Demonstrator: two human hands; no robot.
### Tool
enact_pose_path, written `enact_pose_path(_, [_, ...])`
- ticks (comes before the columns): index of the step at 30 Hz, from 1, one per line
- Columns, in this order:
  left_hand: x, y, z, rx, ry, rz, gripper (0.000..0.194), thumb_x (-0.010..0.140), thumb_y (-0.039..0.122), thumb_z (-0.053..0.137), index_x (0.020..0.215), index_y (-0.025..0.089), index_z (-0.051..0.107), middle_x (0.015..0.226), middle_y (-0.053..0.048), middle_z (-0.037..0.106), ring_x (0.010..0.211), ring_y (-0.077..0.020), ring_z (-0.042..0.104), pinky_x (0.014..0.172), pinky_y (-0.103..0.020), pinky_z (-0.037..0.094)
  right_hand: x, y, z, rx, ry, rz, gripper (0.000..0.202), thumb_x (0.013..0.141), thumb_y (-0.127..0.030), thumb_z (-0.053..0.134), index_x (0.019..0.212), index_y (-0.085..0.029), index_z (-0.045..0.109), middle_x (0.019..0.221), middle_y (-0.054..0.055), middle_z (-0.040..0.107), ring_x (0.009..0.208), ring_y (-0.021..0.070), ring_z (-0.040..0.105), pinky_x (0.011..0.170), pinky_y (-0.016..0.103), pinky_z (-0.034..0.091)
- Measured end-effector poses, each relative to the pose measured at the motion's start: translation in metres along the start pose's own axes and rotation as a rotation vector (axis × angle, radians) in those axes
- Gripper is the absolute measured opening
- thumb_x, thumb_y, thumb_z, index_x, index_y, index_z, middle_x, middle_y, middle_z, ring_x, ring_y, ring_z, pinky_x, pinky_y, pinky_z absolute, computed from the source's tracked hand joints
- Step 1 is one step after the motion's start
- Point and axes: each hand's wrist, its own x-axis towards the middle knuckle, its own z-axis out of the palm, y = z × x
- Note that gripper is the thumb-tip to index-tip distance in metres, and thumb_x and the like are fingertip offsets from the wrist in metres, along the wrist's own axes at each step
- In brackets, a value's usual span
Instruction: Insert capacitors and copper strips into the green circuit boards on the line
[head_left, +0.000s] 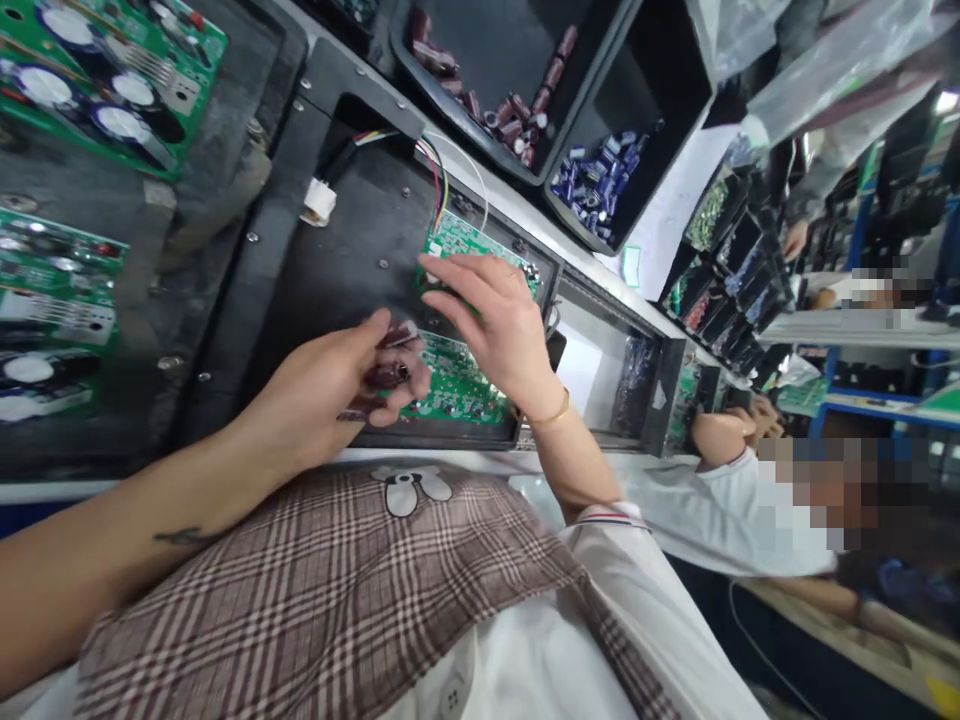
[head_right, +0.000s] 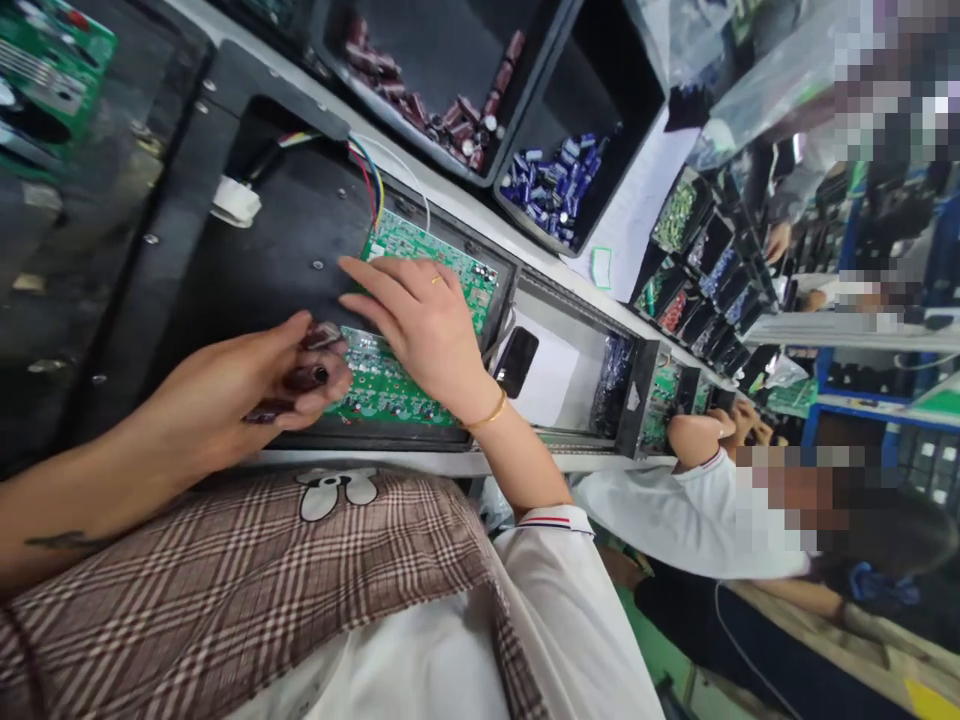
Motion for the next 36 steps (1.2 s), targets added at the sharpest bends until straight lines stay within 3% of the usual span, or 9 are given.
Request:
enact_pose_path(4, [-0.011,-0.02,0.01,0.089,-0.12,-0.087,0.043,0.104,0.045,0.05,0.076,0.013,0.059,0.059,-0.001,0.054,0.042,-0.0053,0.042,0.035,-0.011,0.028,-0.05,-0.033,-0.025,0.089,-0.037,0.065,0.026,0.108,-0.036,0.049,0.122,-0.027,0.069,0.113,0.001,0.075,0.109,0.0158,0.067,0.109,0.034,0.047])
enact_pose_path(7, [-0.022,-0.045,0.009,0.099,-0.118,-0.286,0.017,0.097,0.027,0.062,0.092,0.013,0.071,0.086,-0.007,0.07,0.061,-0.0124,0.064,0.035,-0.014,0.039,-0.096,-0.04,-0.022,0.047,0.011,0.217,0.022,0.107,-0.034,0.051,0.112,-0.025,0.071,0.107,0.001,0.077,0.101,0.0155,0.068,0.111,0.036,0.044])
enact_pose_path(9, [-0.028,-0.06,0.004,0.155,-0.113,-0.391,0.016,0.09,0.012,0.064,0.101,0.012,0.076,0.11,-0.013,0.076,0.086,-0.02,0.075,0.053,-0.019,0.059,-0.122,-0.037,-0.01,0.024,0.019,0.284,0.02,0.107,-0.031,0.052,0.11,-0.025,0.07,0.108,0.001,0.078,0.101,0.0154,0.069,0.115,0.039,0.041])
enact_pose_path(12, [-0.031,-0.074,-0.005,0.203,-0.112,-0.442,0.021,0.092,0.009,0.062,0.103,0.011,0.079,0.118,-0.018,0.076,0.099,-0.0248,0.077,0.074,-0.025,0.066,-0.143,-0.031,0.011,0.005,0.003,0.293,0.021,0.108,-0.026,0.049,0.113,-0.024,0.069,0.111,0.0,0.078,0.106,0.0151,0.069,0.122,0.043,0.034])
enact_pose_path(17, [-0.031,-0.079,-0.015,0.208,-0.06,-0.394,0.015,0.092,0.012,0.066,0.098,0.012,0.081,0.1,-0.017,0.079,0.076,-0.017,0.075,0.062,-0.018,0.061,-0.143,-0.032,0.022,-0.013,0.017,0.277,0.022,0.108,-0.026,0.048,0.112,-0.022,0.069,0.109,0.001,0.078,0.103,0.0145,0.071,0.127,0.047,0.029])
enact_pose_path(21, [-0.031,-0.08,-0.017,0.105,-0.062,-0.32,0.021,0.09,0.005,0.066,0.103,0.012,0.081,0.1,-0.016,0.077,0.086,-0.0182,0.075,0.08,-0.023,0.063,-0.142,-0.036,0.022,-0.049,0.024,0.263,0.022,0.108,-0.026,0.048,0.112,-0.022,0.07,0.105,0.001,0.078,0.098,0.0148,0.072,0.127,0.049,0.031])
enact_pose_path(24, [-0.031,-0.081,-0.016,0.056,-0.091,-0.291,0.014,0.091,0.007,0.066,0.097,0.012,0.078,0.1,-0.016,0.076,0.092,-0.0217,0.074,0.086,-0.03,0.063,-0.146,-0.034,0.025,-0.101,0.039,0.188,0.023,0.108,-0.022,0.048,0.117,-0.023,0.068,0.112,0.003,0.077,0.109,0.0165,0.07,0.128,0.055,0.028])
enact_pose_path(30, [-0.037,-0.078,-0.016,0.07,-0.08,-0.276,0.009,0.094,0.015,0.063,0.089,0.01,0.07,0.081,-0.011,0.069,0.065,-0.0138,0.063,0.057,-0.021,0.054,-0.147,-0.021,0.026,-0.121,-0.004,-0.039,0.027,0.107,-0.018,0.048,0.126,-0.026,0.066,0.121,0.002,0.076,0.124,0.0166,0.065,0.127,0.055,0.032])
enact_pose_path(36, [-0.044,-0.072,-0.01,0.037,-0.008,-0.139,0.012,0.091,0.005,0.058,0.088,0.01,0.068,0.077,-0.006,0.061,0.064,-0.0125,0.057,0.052,-0.021,0.051,-0.133,-0.057,0.003,0.094,0.058,0.109,0.031,0.103,-0.041,0.059,0.127,-0.024,0.067,0.113,0.002,0.078,0.105,0.0139,0.07,0.117,0.04,0.042])
